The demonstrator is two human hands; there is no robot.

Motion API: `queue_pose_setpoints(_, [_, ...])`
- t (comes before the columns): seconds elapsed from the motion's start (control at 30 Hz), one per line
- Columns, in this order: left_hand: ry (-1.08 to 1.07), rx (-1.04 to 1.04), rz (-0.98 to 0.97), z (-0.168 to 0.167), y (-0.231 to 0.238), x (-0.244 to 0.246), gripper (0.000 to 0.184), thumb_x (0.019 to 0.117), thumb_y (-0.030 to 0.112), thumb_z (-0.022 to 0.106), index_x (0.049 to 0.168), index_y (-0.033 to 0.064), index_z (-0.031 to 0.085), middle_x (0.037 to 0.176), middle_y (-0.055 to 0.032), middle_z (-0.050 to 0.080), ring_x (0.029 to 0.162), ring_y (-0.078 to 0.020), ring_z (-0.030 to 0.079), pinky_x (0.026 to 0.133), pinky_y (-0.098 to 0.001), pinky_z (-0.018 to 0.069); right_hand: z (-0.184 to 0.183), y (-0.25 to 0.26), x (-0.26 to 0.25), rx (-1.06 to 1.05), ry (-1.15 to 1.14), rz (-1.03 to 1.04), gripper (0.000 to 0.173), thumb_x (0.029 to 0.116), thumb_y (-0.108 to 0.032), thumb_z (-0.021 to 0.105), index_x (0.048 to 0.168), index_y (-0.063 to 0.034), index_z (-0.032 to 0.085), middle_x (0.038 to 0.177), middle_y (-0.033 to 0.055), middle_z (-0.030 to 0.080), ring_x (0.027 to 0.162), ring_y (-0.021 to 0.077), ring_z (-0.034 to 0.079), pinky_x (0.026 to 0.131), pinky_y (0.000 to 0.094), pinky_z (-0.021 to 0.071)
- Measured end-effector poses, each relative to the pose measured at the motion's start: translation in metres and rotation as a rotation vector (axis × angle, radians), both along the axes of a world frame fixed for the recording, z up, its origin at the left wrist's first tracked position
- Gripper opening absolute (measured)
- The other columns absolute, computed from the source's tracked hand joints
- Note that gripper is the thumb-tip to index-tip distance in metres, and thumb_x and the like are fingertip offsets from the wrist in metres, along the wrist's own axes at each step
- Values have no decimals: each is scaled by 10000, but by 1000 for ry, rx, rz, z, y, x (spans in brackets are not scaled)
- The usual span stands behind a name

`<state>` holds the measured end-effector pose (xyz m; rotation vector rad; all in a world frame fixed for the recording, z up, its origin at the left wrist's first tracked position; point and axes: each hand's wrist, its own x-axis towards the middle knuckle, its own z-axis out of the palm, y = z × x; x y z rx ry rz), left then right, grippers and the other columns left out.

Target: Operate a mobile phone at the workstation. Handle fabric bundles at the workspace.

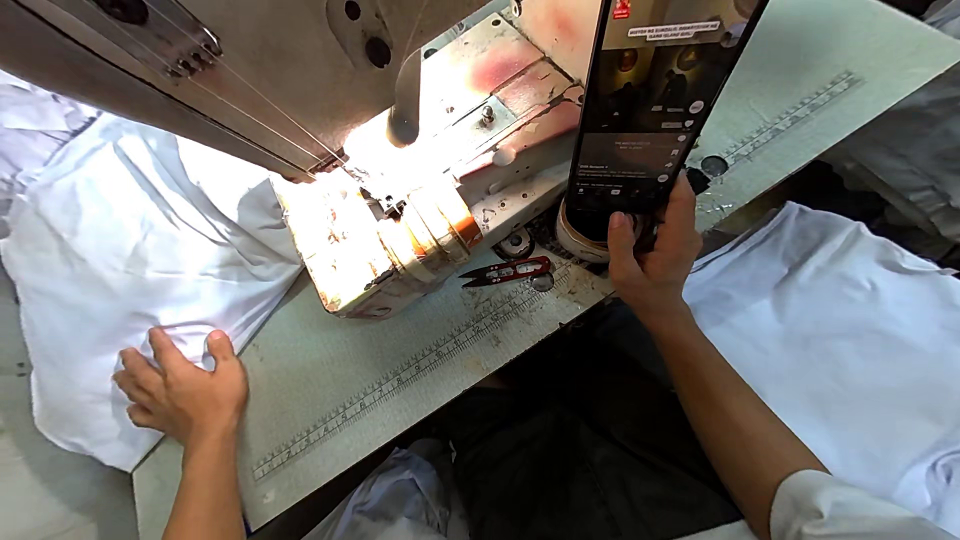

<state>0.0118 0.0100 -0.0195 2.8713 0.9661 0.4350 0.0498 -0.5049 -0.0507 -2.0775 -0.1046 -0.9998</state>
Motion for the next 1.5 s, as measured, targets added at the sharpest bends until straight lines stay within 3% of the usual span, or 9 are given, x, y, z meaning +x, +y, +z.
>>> queue_pose_setpoints(0.83, [0,-5,1,0,-1,0,769,1016,593,406,1598,94,346,1672,-268,195,1541,-495,156,1154,-738,159,3,0,-1,7,15,21,547,1041,-231,467,1440,138,398,1202,235,651,1126,211,650,978,362,528])
queue_pose_setpoints(1.07, [-4,-4,-4,0,0,-1,776,1014,597,411,1603,97,335,1674,-266,189,1541,-496,153,1154,-735,157,1,-2,-1,2,5,25,542,1061,-246,389,1438,143,396,1220,242,641,1158,209,639,1002,352,515])
queue_pose_setpoints(1.5, [-2,-3,-10,0,0,-1,789,1011,603,407,1606,91,325,1672,-274,185,1540,-503,150,1153,-739,158,1,-1,1,5,-3,12,587,1007,-243,545,1434,136,409,1186,233,650,1084,215,655,935,355,542])
